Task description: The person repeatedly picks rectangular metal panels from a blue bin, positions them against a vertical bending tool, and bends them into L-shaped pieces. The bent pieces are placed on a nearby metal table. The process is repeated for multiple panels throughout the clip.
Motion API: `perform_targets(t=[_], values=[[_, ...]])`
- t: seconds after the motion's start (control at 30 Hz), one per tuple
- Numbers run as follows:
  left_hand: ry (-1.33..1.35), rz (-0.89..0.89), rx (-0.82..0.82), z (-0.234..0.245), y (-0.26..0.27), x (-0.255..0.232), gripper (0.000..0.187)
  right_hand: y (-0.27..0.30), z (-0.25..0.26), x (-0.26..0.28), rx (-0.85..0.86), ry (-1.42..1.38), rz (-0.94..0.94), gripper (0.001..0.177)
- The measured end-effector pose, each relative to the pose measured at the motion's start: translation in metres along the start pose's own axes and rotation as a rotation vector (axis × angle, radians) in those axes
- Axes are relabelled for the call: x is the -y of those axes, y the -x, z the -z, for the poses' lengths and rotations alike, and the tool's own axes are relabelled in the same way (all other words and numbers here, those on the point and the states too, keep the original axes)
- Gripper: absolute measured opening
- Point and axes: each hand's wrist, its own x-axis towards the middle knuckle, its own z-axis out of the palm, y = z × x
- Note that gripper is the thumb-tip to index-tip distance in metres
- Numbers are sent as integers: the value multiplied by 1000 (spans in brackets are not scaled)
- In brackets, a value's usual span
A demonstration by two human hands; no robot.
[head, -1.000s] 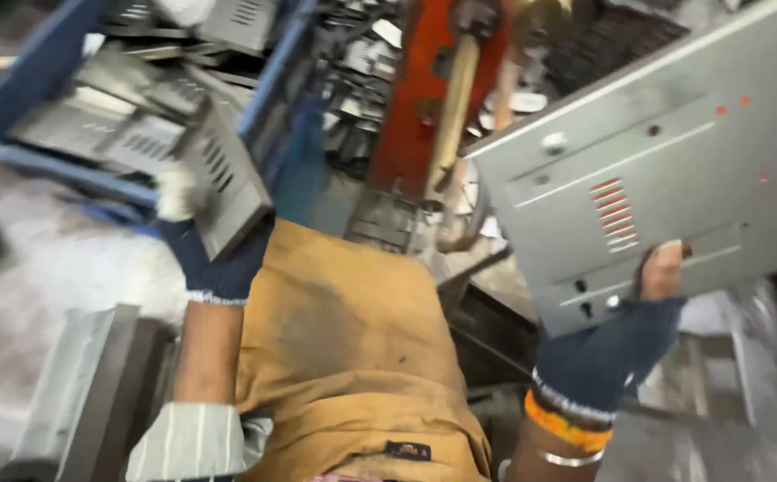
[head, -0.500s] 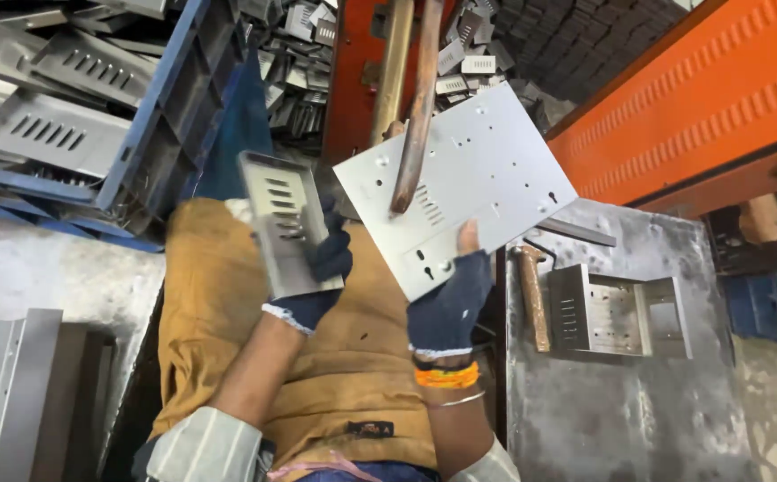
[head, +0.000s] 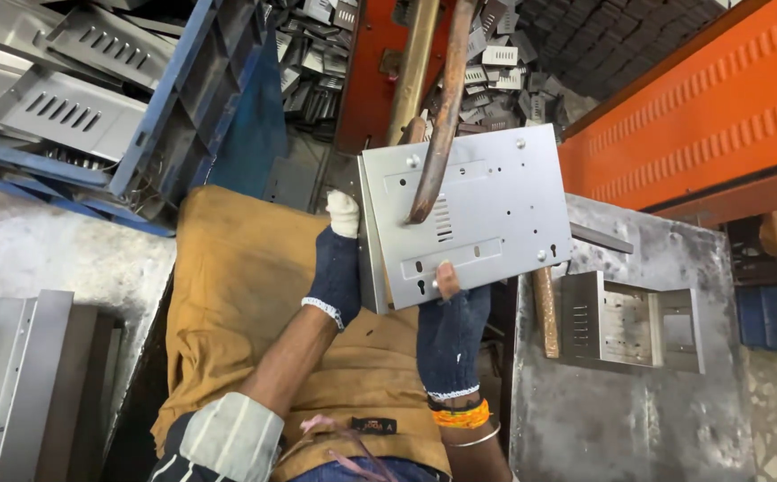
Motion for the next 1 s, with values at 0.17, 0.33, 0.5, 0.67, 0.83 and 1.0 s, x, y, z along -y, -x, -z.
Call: perform_targets(t=[0.17, 0.33, 0.5, 0.67, 0.83, 1.0], values=[[46, -63, 76, -10, -5, 0, 77, 4, -3, 4, -17, 24, 12, 60], [142, 8, 146, -27, 16, -13, 81, 3, 1, -6, -51, -34, 27, 63], [43, -175, 313, 5, -7, 25, 83, 1, -14, 15, 36, -148, -15, 61], [80, -230, 497, -1, 12, 3, 84, -19, -19, 24, 34, -204, -59, 61], [291, -236, 676, 0, -20, 0, 125, -45, -17, 21, 77, -195, -54, 58], [-397, -609, 629, -1, 1, -28, 154, -63, -22, 17, 152, -165, -31, 45]])
